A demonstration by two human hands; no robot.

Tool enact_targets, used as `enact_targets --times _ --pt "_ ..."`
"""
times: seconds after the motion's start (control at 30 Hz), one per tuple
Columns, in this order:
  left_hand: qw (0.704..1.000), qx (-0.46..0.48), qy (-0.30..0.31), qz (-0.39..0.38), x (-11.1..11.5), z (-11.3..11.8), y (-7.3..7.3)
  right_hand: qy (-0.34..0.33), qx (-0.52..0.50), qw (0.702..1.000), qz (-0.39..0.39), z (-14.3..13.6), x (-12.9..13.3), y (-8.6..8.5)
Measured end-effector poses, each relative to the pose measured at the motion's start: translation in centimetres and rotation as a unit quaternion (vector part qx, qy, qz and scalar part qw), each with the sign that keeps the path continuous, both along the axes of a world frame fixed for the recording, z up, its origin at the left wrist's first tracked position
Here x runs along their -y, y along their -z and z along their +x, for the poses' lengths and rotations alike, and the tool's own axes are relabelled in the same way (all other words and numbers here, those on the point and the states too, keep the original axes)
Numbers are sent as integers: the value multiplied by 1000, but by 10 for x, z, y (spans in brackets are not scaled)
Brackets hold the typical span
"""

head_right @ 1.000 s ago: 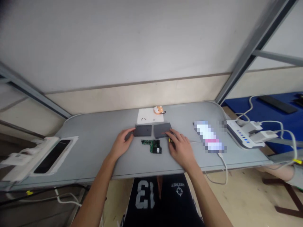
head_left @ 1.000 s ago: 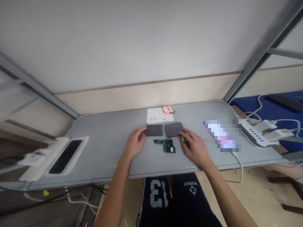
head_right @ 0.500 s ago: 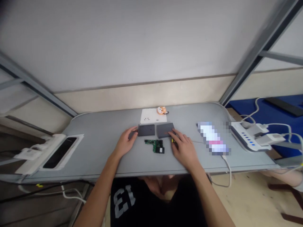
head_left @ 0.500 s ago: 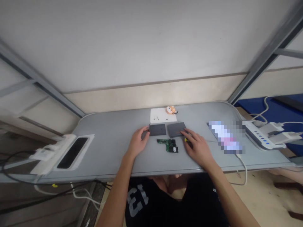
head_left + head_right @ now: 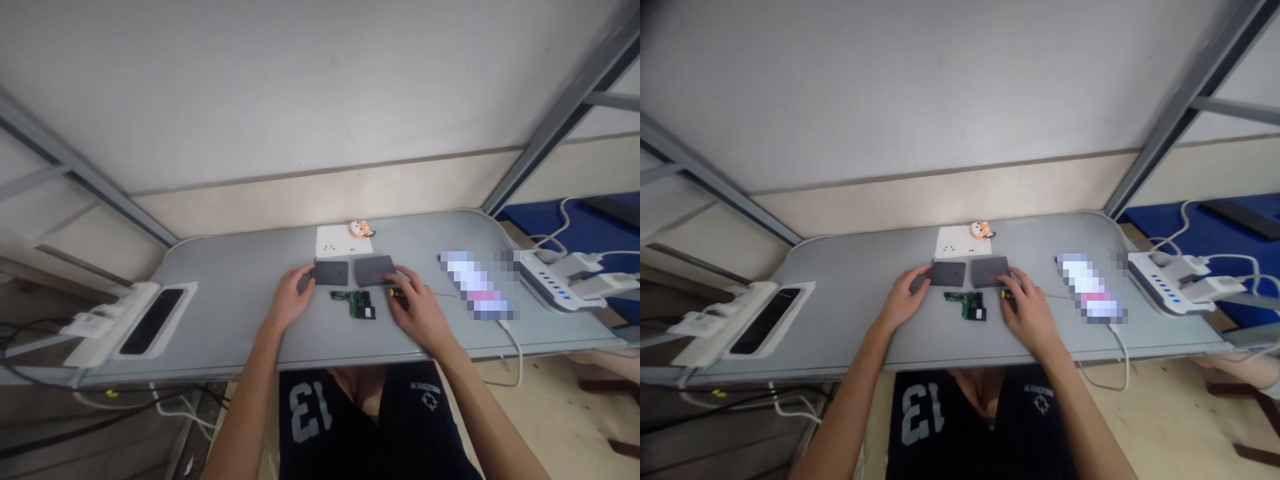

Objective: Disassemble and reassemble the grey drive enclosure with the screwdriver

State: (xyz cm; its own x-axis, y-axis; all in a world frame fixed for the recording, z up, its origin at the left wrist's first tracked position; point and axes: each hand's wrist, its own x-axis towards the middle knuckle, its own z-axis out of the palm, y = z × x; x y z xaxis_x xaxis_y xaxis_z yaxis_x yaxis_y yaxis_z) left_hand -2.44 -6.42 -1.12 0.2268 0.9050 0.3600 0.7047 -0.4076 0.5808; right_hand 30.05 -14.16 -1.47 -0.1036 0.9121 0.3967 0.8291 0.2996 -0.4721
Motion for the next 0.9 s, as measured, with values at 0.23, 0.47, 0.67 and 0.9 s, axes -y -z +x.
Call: enact_targets --times 0.23,0.47,0.67,0.9 --pt "1000 -20 0 -7 3 1 -6 -15 51 999 8 1 0 1" --pt "1000 -10 -5 -5 4 1 -2 -9 66 998 0 0 1 0" --pt "1000 -6 -19 -13 1 -1 3 4 53 999 -8 0 0 3" --pt "1000 -13 -8 -3 1 0 -1 -2 74 997 8 1 -1 5"
